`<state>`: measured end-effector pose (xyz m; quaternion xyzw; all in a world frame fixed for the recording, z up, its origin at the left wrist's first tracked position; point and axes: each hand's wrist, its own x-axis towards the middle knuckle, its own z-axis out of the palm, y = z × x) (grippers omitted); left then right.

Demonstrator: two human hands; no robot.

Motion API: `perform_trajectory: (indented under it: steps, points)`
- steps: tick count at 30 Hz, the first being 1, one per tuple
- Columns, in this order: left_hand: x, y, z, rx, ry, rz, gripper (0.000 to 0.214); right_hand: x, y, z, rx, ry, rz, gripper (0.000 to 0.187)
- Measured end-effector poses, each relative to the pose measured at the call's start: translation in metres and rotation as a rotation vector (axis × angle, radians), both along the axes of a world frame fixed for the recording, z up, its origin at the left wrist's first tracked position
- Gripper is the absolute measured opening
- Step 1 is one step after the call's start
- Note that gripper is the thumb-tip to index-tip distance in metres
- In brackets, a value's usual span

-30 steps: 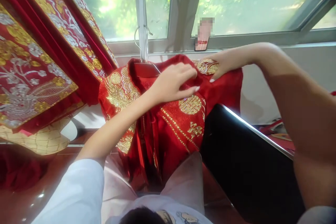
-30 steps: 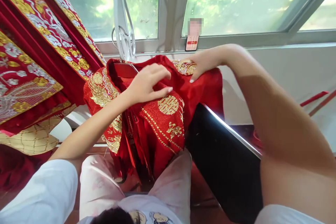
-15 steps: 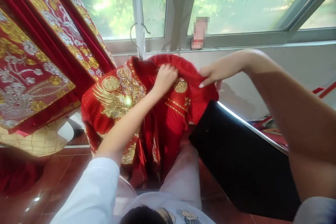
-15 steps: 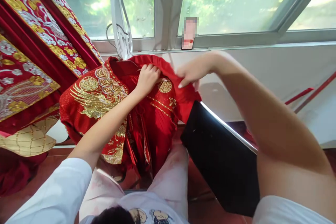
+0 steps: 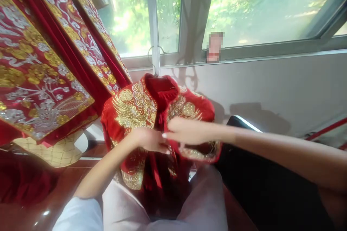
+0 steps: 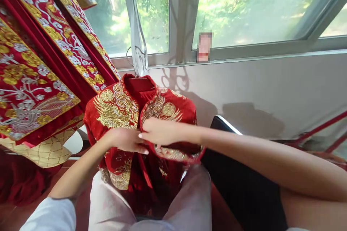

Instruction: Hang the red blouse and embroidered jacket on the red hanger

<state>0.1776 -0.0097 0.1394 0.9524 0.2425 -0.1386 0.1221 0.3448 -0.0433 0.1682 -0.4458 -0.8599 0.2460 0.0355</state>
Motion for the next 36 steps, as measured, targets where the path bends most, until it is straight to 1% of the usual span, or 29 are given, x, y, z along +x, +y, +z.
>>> perform_trajectory:
  steps: [1, 2, 3, 4, 5, 6, 7, 8, 9, 10, 11, 12, 13, 14, 16, 18, 19, 21, 23, 25, 27, 29, 31, 32, 34, 36]
  points:
    - [-0.012, -0.002, 0.009, -0.110, 0.029, 0.005, 0.028, -0.010, -0.002, -0.014, -0.023, 0.040, -0.007, 0.042]
    - [-0.022, -0.003, 0.019, -0.151, 0.025, 0.025, 0.032, -0.016, -0.003, -0.025, -0.053, 0.064, 0.010, 0.044]
    - [-0.030, -0.003, 0.029, -0.148, -0.017, 0.046, 0.035, -0.020, -0.003, -0.034, -0.064, 0.064, 0.049, 0.044]
    - [-0.037, -0.002, 0.038, -0.102, -0.119, 0.086, 0.035, -0.021, -0.002, -0.038, -0.060, 0.047, 0.108, 0.042]
    - [-0.042, 0.000, 0.047, -0.040, -0.259, 0.127, 0.035, -0.020, -0.001, -0.039, -0.037, 0.016, 0.168, 0.037]
    - [-0.046, 0.003, 0.055, 0.029, -0.427, 0.164, 0.034, -0.018, -0.001, -0.035, 0.008, -0.011, 0.207, 0.033]
    - [-0.049, 0.008, 0.062, 0.110, -0.603, 0.201, 0.033, -0.014, -0.001, -0.028, 0.074, -0.019, 0.210, 0.030]
    - [-0.051, 0.014, 0.069, 0.211, -0.759, 0.241, 0.032, -0.010, 0.000, -0.019, 0.160, 0.000, 0.165, 0.029]
    - [-0.052, 0.022, 0.074, 0.328, -0.875, 0.285, 0.031, -0.006, 0.000, -0.008, 0.269, 0.041, 0.083, 0.030]
    - [-0.052, 0.032, 0.078, 0.445, -0.944, 0.325, 0.032, -0.002, 0.002, 0.002, 0.400, 0.097, -0.024, 0.031]
    - [-0.050, 0.044, 0.080, 0.533, -0.969, 0.356, 0.033, 0.003, 0.005, 0.011, 0.540, 0.158, -0.140, 0.033]
    - [-0.048, 0.057, 0.081, 0.568, -0.959, 0.372, 0.036, 0.007, 0.010, 0.017, 0.666, 0.213, -0.242, 0.035]
    - [-0.045, 0.070, 0.080, 0.546, -0.939, 0.371, 0.038, 0.012, 0.016, 0.021, 0.748, 0.255, -0.314, 0.038]
    - [-0.042, 0.083, 0.078, 0.483, -0.916, 0.353, 0.039, 0.016, 0.023, 0.022, 0.766, 0.280, -0.346, 0.041]
    - [-0.035, 0.103, 0.071, 0.335, -0.901, 0.307, 0.039, 0.024, 0.037, 0.019, 0.659, 0.271, -0.331, 0.040]
    - [-0.030, 0.114, 0.064, 0.259, -0.952, 0.296, 0.037, 0.031, 0.048, 0.014, 0.548, 0.213, -0.312, 0.033]
    - [-0.029, 0.116, 0.062, 0.253, -1.004, 0.307, 0.036, 0.033, 0.053, 0.012, 0.538, 0.193, -0.316, 0.032]
    - [-0.027, 0.115, 0.061, 0.260, -1.116, 0.345, 0.036, 0.036, 0.061, 0.012, 0.598, 0.203, -0.335, 0.030]
    - [-0.025, 0.110, 0.062, 0.256, -1.208, 0.397, 0.035, 0.039, 0.069, 0.014, 0.647, 0.279, -0.337, 0.030]
    - [-0.023, 0.104, 0.065, 0.234, -1.268, 0.455, 0.034, 0.042, 0.078, 0.016, 0.658, 0.391, -0.336, 0.029]
    - [-0.022, 0.100, 0.067, 0.211, -1.329, 0.499, 0.033, 0.045, 0.087, 0.018, 0.618, 0.512, -0.329, 0.028]
    - [-0.022, 0.099, 0.067, 0.193, -1.376, 0.522, 0.033, 0.046, 0.093, 0.019, 0.537, 0.613, -0.310, 0.030]
    - [-0.026, 0.099, 0.069, 0.163, -1.377, 0.529, 0.032, 0.044, 0.095, 0.020, 0.486, 0.665, -0.279, 0.032]
    - [-0.028, 0.100, 0.070, 0.140, -1.356, 0.527, 0.030, 0.042, 0.095, 0.022, 0.495, 0.675, -0.256, 0.030]
    - [-0.033, 0.103, 0.074, 0.092, -1.269, 0.515, 0.025, 0.035, 0.094, 0.027, 0.581, 0.662, -0.208, 0.023]
    - [-0.036, 0.105, 0.079, 0.083, -1.158, 0.503, 0.021, 0.027, 0.095, 0.033, 0.687, 0.600, -0.193, 0.021]
